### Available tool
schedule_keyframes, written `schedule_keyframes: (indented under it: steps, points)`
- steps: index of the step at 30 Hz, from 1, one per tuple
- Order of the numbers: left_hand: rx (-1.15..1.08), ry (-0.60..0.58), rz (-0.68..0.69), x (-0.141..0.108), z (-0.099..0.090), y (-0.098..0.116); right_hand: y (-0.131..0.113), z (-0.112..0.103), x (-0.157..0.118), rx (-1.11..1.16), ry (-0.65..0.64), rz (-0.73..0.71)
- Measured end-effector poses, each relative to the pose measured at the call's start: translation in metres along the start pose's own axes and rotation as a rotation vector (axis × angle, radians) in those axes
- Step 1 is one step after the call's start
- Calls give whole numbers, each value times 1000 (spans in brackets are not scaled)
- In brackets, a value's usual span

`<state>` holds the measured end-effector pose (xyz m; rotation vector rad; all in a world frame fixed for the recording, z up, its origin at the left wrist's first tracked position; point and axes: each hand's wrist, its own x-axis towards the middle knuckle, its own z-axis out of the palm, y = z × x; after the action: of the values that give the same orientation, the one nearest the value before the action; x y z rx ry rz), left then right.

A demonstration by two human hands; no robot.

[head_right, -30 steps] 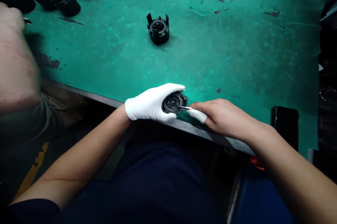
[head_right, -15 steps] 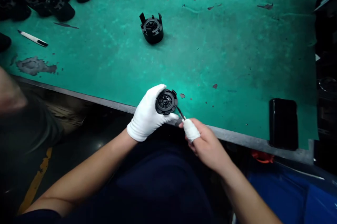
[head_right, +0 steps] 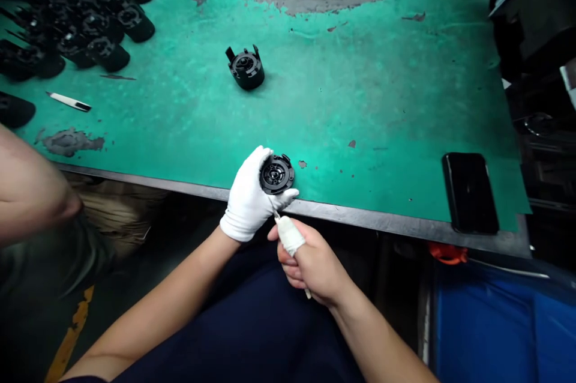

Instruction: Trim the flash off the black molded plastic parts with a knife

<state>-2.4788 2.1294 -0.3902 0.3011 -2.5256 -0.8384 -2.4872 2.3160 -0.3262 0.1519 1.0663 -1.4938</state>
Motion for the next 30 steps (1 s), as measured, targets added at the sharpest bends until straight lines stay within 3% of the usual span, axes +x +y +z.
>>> schedule_keyframes:
  steps: [2, 6, 10, 13, 17, 21, 25, 27, 30]
  points:
    - [-5, 15, -1, -1, 1, 0, 7, 4, 10, 134, 82, 14]
    - [2, 35, 16, -1, 1, 0, 13, 17, 14, 214, 88, -31]
    - [31, 39, 48, -1, -1, 3, 2, 24, -10, 315, 3, -304]
    - [29, 19, 36, -1, -2, 10, -17, 15, -23, 297, 99, -505]
    - [-30, 35, -18, 2, -10, 14, -31, -4, -22, 189, 242, -499]
    - [-140, -31, 75, 8, -34, -4, -29, -23, -18, 61, 340, -505]
    - [-160, -105, 79, 10, -67, -32, -30, -47, -13, -279, 467, -525]
    - [-171, -124, 31, 8, -76, -37, -36, -57, -6, -647, 485, -503]
    - [-213, -115, -40, 4, -71, -30, -53, -61, 11, -1189, 410, -507]
